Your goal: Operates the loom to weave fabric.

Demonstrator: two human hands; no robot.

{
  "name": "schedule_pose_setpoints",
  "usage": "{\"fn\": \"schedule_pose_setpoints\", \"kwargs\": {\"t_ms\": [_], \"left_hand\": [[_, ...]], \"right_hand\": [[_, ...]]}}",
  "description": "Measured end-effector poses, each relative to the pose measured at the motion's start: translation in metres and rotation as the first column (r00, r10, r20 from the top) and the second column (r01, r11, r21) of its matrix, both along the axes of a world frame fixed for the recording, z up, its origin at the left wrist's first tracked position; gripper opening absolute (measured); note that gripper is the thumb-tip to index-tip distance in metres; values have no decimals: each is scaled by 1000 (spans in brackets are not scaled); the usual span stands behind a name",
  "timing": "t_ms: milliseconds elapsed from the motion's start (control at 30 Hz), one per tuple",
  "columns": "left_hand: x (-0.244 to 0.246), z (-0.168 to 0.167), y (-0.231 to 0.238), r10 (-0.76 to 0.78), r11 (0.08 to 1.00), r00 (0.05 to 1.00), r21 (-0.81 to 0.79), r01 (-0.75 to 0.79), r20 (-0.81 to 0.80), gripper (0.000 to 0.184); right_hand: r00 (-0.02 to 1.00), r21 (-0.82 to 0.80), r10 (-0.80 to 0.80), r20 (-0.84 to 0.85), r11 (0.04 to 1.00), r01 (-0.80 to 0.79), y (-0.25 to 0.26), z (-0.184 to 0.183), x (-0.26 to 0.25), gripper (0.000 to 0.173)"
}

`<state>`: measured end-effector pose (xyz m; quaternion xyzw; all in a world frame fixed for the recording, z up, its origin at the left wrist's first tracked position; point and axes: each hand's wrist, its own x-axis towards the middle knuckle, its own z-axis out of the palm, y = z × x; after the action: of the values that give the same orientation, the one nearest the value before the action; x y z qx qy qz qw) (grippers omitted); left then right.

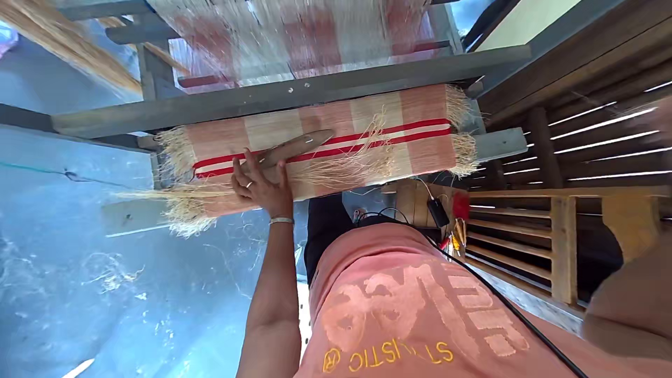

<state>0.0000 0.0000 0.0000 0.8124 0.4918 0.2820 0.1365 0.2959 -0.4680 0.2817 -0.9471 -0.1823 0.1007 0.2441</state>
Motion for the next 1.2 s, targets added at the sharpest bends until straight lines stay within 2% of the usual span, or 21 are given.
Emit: {"fn": "schedule_pose_setpoints", "kwargs": {"t_ms": [33,100,133,200,267,300,367,433,533,600,667,767,833,1000,1200], "left_hand": [[0,14,-16,-25,1000,999,-17,26,34,78],[2,46,-59,-182,976,967,-87,199,176,66],[6,61,-79,-293,929,907,-133,345,304,58],[13,81,-111,-409,729,704,-256,635,581,45],[14,91,-128,-261,530,580,-387,754,772,40],[11,91,-129,-141,481,557,-435,761,818,36],[0,92,-122,3,503,578,-501,705,816,24],[-14,93,-103,-17,599,647,-510,617,762,14],[-32,98,-60,-170,762,809,-445,470,563,19],[-36,94,-17,-224,837,920,-421,351,321,27],[-29,81,28,-247,845,962,-460,274,119,30],[-15,63,63,-252,826,968,-525,204,-20,24],[-7,59,73,-261,817,962,-550,174,-82,24],[8,71,81,-300,815,913,-571,96,-275,27],[21,84,82,-345,879,766,-473,62,-542,29]], "right_hand": [[978,20,196,-66,981,-195,28,-24,-16,21],[821,140,555,-132,830,-539,95,-73,-44,14],[736,232,665,-125,741,-630,131,-95,-60,14],[651,417,758,-47,607,-677,193,-129,-93,16],[649,555,760,43,522,-648,242,-149,-117,17],[656,598,751,73,493,-632,261,-155,-125,17],[652,642,754,74,465,-610,288,-161,-135,16],[631,665,774,55,442,-601,307,-165,-143,16],[571,610,819,53,426,-668,336,-174,-138,25],[577,473,815,42,493,-730,361,-181,-122,37],[596,297,803,27,562,-772,388,-197,-101,46],[557,47,827,-69,561,-827,412,-220,-89,58],[529,-42,848,-43,527,-849,415,-233,-92,61],[530,-87,847,43,532,-842,411,-248,-98,51],[555,-179,832,0,546,-818,413,-214,-102,49]]}}
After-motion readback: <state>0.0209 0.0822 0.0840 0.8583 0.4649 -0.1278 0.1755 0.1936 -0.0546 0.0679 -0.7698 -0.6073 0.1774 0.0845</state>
